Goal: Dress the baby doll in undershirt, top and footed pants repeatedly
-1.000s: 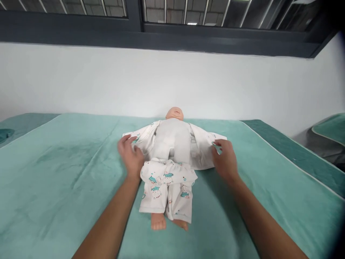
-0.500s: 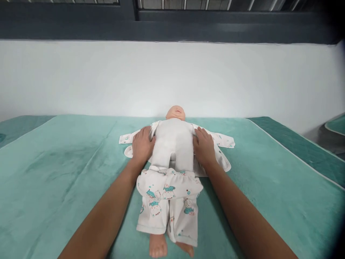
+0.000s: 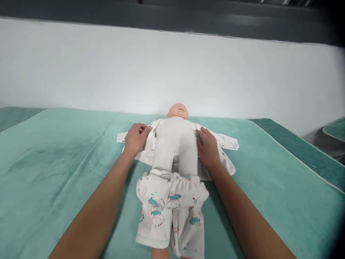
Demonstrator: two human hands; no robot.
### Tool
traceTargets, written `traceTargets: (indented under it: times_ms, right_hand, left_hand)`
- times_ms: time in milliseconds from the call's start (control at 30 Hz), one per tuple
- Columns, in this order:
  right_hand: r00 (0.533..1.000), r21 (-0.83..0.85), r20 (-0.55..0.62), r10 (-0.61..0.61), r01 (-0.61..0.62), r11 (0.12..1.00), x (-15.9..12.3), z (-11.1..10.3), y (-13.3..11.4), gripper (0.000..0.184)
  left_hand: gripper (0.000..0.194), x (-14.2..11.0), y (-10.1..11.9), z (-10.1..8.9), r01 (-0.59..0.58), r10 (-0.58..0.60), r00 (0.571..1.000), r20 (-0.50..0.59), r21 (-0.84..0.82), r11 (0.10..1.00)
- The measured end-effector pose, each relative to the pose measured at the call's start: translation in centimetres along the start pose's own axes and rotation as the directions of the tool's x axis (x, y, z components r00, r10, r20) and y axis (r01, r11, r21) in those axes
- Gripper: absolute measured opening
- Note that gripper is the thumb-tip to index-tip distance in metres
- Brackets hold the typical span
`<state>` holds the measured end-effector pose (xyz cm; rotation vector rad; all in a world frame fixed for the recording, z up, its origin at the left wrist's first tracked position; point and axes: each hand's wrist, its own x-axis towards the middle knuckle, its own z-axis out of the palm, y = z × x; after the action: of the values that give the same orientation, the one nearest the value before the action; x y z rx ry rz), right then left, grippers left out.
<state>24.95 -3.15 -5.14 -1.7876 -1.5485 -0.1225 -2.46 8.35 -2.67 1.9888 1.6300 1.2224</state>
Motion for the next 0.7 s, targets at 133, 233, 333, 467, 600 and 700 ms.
traceTargets:
  times_ms: [133,233,333,467,600,700]
  right_hand:
    - [1.000,0.013,-0.018,-0.020,0.020,1.000,0.1,0.1,0.3,0.045]
    - [0.999,0.019,-0.022,-0.023,0.024,1.000,0.2,0.0,0.3,0.045]
    - [1.000,0.012,-0.009,-0.012,0.013,1.000,0.2,0.0,0.2,0.046]
    - [1.000,0.018,-0.005,-0.008,0.008,1.000,0.2,-0.2,0.2,0.047]
    - [1.000,0.042,0.002,-0.031,0.031,0.999,0.3,-0.4,0.8,0.047]
    - [0.998,0.068,0.010,-0.063,0.063,0.996,0.5,-0.6,1.3,0.047]
  left_hand:
    - [0.036,-1.2,0.8,0.4,-0.170,0.165,0.985,0.057,0.109,0.979]
    - [0.046,-1.7,1.0,0.8,-0.253,0.244,0.967,0.072,0.182,0.950]
    - [0.041,-1.9,0.9,1.0,-0.212,0.209,0.977,0.040,0.222,0.952]
    - [0.031,-2.0,0.8,0.9,-0.124,0.127,0.992,0.000,0.203,0.971]
    - [0.032,-1.7,0.7,0.0,0.071,-0.071,0.997,0.034,0.016,0.997]
    - [0.039,-1.5,0.6,-1.2,0.275,-0.236,0.960,0.153,-0.343,0.898]
